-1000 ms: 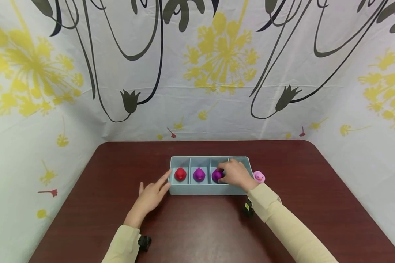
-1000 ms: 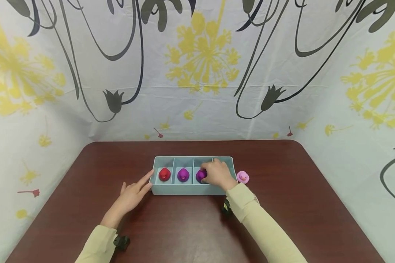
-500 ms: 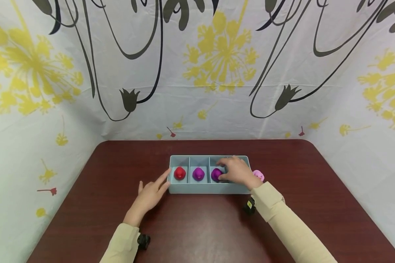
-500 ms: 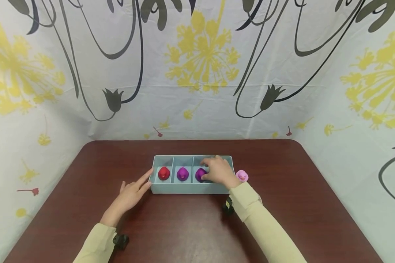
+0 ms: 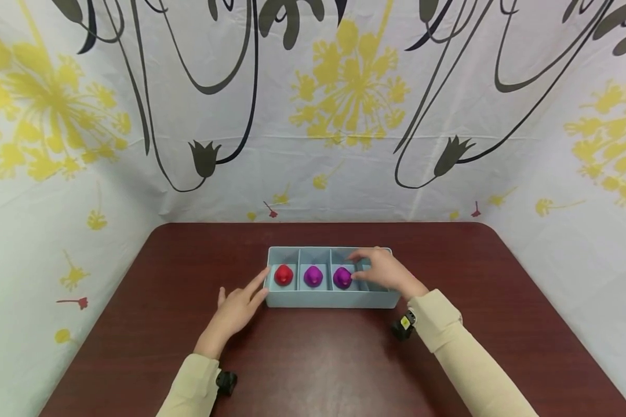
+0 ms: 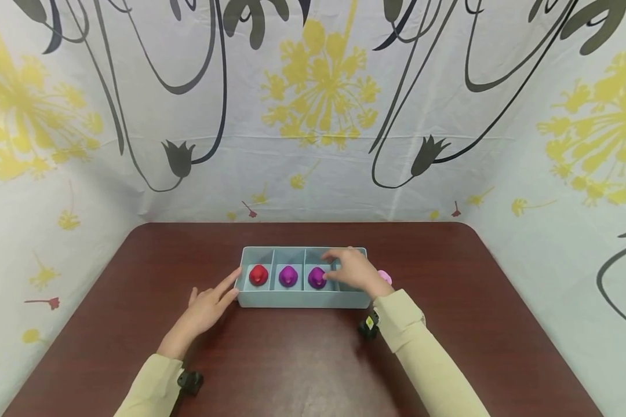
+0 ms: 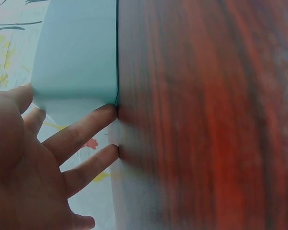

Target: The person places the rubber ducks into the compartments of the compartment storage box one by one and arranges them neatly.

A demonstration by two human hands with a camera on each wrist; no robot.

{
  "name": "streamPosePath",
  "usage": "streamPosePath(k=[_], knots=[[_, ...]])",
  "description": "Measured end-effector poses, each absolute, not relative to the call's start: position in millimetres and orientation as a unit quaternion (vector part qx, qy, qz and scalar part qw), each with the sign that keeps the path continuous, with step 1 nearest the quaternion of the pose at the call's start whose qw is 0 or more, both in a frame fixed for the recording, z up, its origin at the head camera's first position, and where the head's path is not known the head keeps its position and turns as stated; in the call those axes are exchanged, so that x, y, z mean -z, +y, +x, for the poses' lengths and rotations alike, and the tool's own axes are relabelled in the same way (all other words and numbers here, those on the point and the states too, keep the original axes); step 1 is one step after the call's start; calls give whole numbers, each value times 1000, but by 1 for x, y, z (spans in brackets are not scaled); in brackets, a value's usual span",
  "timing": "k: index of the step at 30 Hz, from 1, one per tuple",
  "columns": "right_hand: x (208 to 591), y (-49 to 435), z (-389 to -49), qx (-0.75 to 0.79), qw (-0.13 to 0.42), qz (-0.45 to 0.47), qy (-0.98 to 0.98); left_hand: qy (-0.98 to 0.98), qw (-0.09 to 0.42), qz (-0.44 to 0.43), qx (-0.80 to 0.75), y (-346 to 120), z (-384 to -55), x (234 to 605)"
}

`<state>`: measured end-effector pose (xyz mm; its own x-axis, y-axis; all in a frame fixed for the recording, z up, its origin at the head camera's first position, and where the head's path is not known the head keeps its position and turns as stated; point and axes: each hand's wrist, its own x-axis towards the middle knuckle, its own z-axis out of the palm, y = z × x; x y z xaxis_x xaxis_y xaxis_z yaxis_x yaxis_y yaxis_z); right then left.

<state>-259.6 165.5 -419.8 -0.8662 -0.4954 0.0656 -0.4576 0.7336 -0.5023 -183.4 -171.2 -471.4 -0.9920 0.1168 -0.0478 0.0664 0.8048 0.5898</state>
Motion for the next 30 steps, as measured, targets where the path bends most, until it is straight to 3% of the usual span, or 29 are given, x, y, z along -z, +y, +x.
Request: streamPosePath(k=[9, 24, 30], knots=[[412, 176, -259, 291, 31, -233, 927, 948, 40, 49, -312, -172, -183, 471], [407, 209, -261, 289, -28, -217, 932, 949, 45, 46, -309, -171, -184, 470], [410, 224, -259, 300, -18, -191, 935, 947, 47, 45, -314, -171, -184, 470]])
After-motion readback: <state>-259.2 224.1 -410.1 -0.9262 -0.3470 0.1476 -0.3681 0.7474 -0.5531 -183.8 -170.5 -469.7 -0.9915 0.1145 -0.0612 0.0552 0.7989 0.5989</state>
